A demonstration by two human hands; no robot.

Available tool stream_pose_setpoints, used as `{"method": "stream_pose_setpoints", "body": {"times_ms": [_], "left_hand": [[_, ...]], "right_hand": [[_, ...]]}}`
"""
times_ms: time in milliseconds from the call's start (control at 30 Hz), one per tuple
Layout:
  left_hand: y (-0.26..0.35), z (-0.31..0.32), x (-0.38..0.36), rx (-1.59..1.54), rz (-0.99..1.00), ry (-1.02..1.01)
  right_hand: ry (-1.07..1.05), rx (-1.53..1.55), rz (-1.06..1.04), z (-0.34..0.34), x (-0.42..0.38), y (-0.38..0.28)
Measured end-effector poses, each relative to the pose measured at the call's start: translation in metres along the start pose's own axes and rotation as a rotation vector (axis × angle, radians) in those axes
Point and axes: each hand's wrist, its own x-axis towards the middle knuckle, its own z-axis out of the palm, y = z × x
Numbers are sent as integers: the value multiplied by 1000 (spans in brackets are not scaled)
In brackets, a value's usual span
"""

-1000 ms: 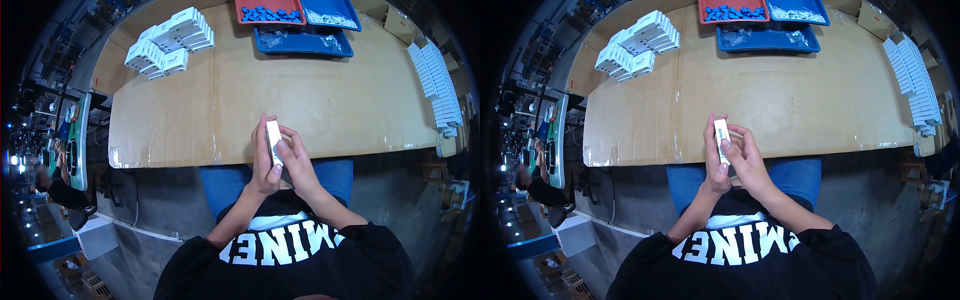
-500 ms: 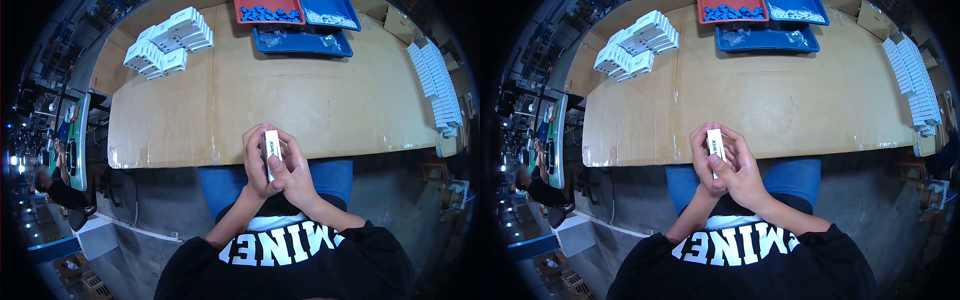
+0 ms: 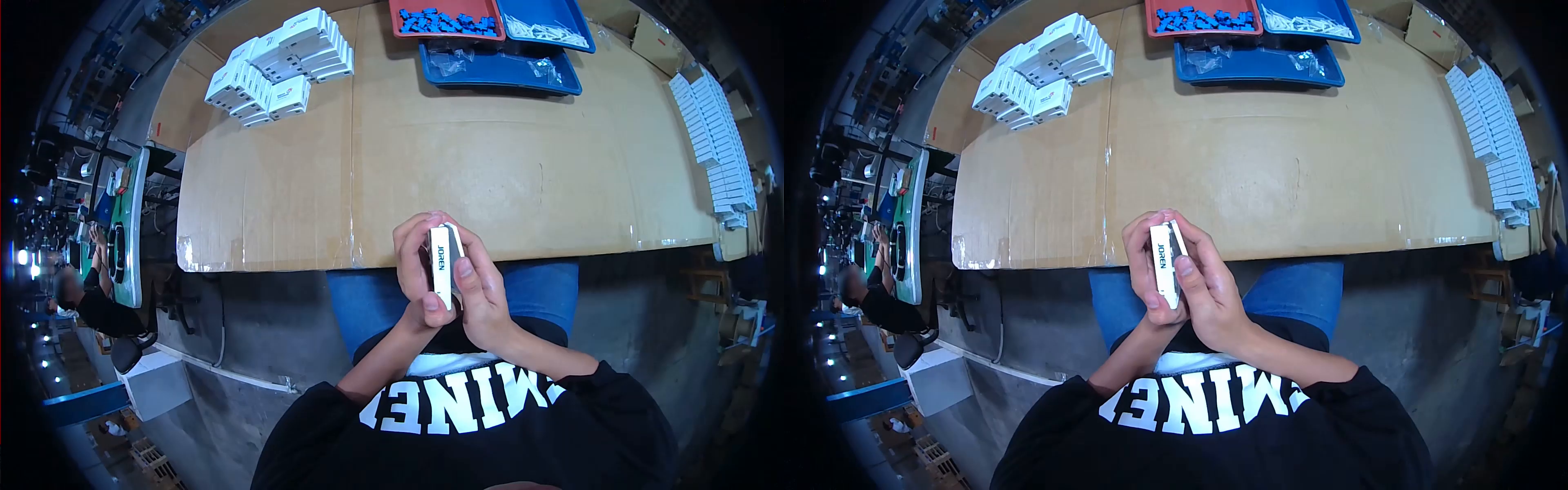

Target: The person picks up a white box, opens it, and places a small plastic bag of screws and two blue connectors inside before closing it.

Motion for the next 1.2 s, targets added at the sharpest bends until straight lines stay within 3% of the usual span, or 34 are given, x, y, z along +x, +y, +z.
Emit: {"method": "stream_pose_setpoints", "body": {"times_ms": [133, 300, 367, 400, 433, 500, 533, 600, 667, 767, 1000, 1100, 1133, 1167, 1200], "left_hand": [[0, 5, -1, 84, -89, -19], [-19, -7, 1, 223, -30, -162], [-14, -5, 3, -172, -433, -178], [-13, -2, 4, -308, -579, -67], [-13, -4, 6, -432, -722, -51], [-6, -1, 11, -503, -912, -72], [0, 0, 13, -503, -910, -70], [11, 2, 16, -618, -1148, -101], [10, 5, 12, -677, -1178, -86], [9, 9, 10, -750, -1206, -49], [9, 8, 13, -696, -1235, -123], [10, 7, 12, -698, -1259, -136], [10, 7, 12, -714, -1274, -133], [9, 7, 9, -698, -1225, -175], [-5, 9, -5, -538, -1028, -245]], "right_hand": [[40, -22, 36, -5, 6, -2], [-78, 307, 191, -44, 18, 7], [-104, -465, -3, -55, 20, 10], [-44, -622, -122, -52, 20, 5], [-41, -625, -126, -54, 22, 5], [-117, -841, -370, -62, 28, 10], [-147, -900, -394, -66, 31, 12], [-176, -964, -434, -78, 33, 17], [-147, -1043, -574, -82, 39, 22], [-109, -888, -625, -80, 42, 26], [-79, -857, -732, -83, 43, 34], [-89, -832, -703, -83, 42, 37], [-12, -711, -584, -81, 40, 41], [65, -591, -465, -80, 39, 44], [79, -433, -325, -79, 38, 42]]}}
